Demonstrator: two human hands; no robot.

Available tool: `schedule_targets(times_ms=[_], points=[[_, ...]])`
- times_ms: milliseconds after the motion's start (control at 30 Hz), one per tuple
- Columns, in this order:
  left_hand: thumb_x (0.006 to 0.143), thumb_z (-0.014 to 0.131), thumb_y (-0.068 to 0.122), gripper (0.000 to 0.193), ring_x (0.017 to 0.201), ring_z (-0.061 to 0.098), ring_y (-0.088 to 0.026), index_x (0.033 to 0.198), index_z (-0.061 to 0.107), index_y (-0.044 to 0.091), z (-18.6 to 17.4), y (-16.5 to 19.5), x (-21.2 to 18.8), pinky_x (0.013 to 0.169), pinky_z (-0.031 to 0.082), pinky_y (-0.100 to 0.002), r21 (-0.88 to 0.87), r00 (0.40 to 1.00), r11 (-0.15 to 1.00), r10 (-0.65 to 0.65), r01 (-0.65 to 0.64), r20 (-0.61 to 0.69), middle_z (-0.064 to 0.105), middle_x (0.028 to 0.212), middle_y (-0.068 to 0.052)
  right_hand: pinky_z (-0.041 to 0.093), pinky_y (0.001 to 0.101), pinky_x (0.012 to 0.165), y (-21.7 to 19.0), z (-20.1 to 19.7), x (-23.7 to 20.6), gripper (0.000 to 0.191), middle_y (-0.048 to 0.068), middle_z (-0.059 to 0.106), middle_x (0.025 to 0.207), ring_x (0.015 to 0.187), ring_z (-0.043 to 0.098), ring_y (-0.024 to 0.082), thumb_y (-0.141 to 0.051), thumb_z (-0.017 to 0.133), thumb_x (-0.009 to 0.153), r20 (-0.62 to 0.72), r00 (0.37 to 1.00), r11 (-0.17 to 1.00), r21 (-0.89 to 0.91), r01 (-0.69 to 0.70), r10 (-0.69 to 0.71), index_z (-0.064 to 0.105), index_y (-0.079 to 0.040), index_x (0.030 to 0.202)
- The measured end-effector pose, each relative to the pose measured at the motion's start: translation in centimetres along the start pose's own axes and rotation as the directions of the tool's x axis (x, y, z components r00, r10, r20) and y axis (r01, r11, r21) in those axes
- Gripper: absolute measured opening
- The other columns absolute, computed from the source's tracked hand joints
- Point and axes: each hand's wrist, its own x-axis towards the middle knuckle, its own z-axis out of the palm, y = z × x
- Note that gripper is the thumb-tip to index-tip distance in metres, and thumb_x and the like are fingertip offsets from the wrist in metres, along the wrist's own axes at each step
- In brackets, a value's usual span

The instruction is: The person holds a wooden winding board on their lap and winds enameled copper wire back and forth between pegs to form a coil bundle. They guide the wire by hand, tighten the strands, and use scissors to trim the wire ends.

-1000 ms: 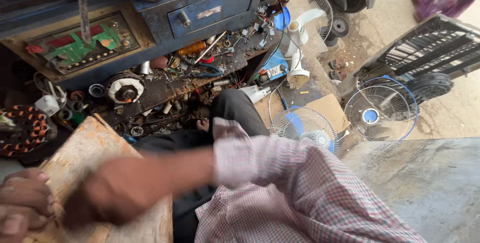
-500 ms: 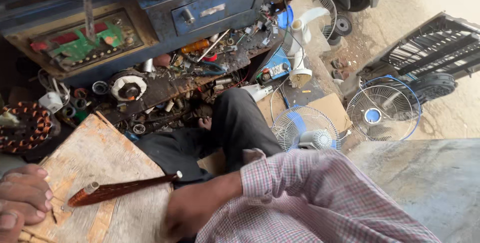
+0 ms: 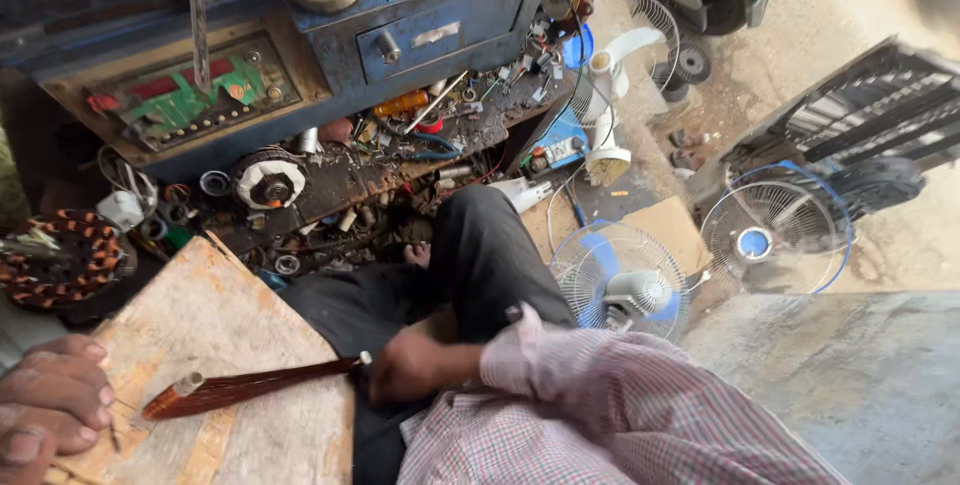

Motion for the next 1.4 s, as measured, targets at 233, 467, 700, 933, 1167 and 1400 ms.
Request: schedule_targets(times_ms=[233, 467, 700, 933, 1167, 1400], points=[[0.106, 0.043, 0.027, 0.033, 0.083, 0.064, -0.018, 0.080, 0.059, 0.016, 3.4, 5.1, 3.0, 0.093, 0.052, -0.043, -0.049, 0.949, 0.977, -0.213, 0.208, -0.231, 0.064, 0.087, -0.001, 0.056, 0.0366, 0.085, -16.3, -8.8, 10.4, 0.024, 0.008, 0.072, 0.103, 0.096, 0.069, 0.026, -0.034, 0.058, 0.107, 0.077, 0.699, 0.691, -0.111, 0.714, -0.711, 0.069, -0.014, 0.115], [0.107, 0.043, 0.028, 0.033, 0.082, 0.064, -0.018, 0.080, 0.059, 0.017, 2.2, 6.1, 3.0, 0.103, 0.052, -0.048, -0.021, 0.962, 0.984, -0.180, 0.180, -0.206, 0.064, 0.086, -0.001, 0.054, 0.0389, 0.067, -2.7, -9.4, 10.6, 0.041, 0.016, 0.077, 0.099, 0.080, 0.069, 0.027, -0.044, 0.069, 0.093, -0.220, 0.708, 0.693, -0.527, 0.493, -0.671, 0.079, -0.005, 0.101], [0.106, 0.043, 0.030, 0.032, 0.085, 0.065, -0.018, 0.080, 0.059, 0.020, 1.7, 2.9, 1.7, 0.100, 0.051, -0.047, -0.062, 0.977, 0.992, -0.118, 0.109, -0.178, 0.064, 0.087, 0.001, 0.056, 0.0399, 0.072, -6.0, -3.0, 0.6, 0.034, 0.008, 0.072, 0.082, 0.077, 0.071, 0.025, -0.038, 0.062, 0.098, 0.359, 0.914, 0.952, -0.160, 0.260, -0.189, 0.073, -0.012, 0.079], [0.104, 0.044, 0.026, 0.032, 0.073, 0.060, -0.019, 0.078, 0.054, 0.012, 5.1, 9.5, 7.1, 0.089, 0.053, -0.043, -0.027, 0.880, 0.963, -0.257, 0.269, -0.400, 0.062, 0.079, -0.005, 0.055, 0.0446, 0.069, -16.4, -14.7, 14.2, 0.018, 0.009, 0.073, 0.088, 0.082, 0.069, 0.031, -0.032, 0.071, 0.078, -0.161, 0.837, 0.824, -0.346, 0.449, -0.523, 0.077, -0.016, 0.086], [0.106, 0.040, 0.025, 0.033, 0.074, 0.061, -0.019, 0.077, 0.053, 0.015, 3.4, 7.8, 4.0, 0.094, 0.052, -0.045, 0.000, 0.888, 0.961, -0.256, 0.277, -0.382, 0.060, 0.081, -0.004, 0.060, 0.0381, 0.071, 0.7, -4.2, 4.0, 0.035, 0.007, 0.078, 0.089, 0.078, 0.077, 0.023, -0.045, 0.076, 0.082, -0.029, 0.998, 0.995, 0.080, -0.052, 0.054, 0.081, -0.013, 0.096], [0.103, 0.046, 0.029, 0.030, 0.078, 0.062, -0.019, 0.078, 0.055, 0.014, 4.4, 7.8, 6.6, 0.095, 0.052, -0.045, -0.002, 0.920, 0.979, -0.191, 0.203, -0.343, 0.061, 0.078, -0.004, 0.055, 0.0434, 0.077, -15.7, -8.1, 5.0, 0.021, 0.012, 0.072, 0.092, 0.088, 0.070, 0.032, -0.028, 0.063, 0.090, 0.221, 0.722, 0.751, 0.086, 0.655, -0.655, 0.070, -0.010, 0.099]])
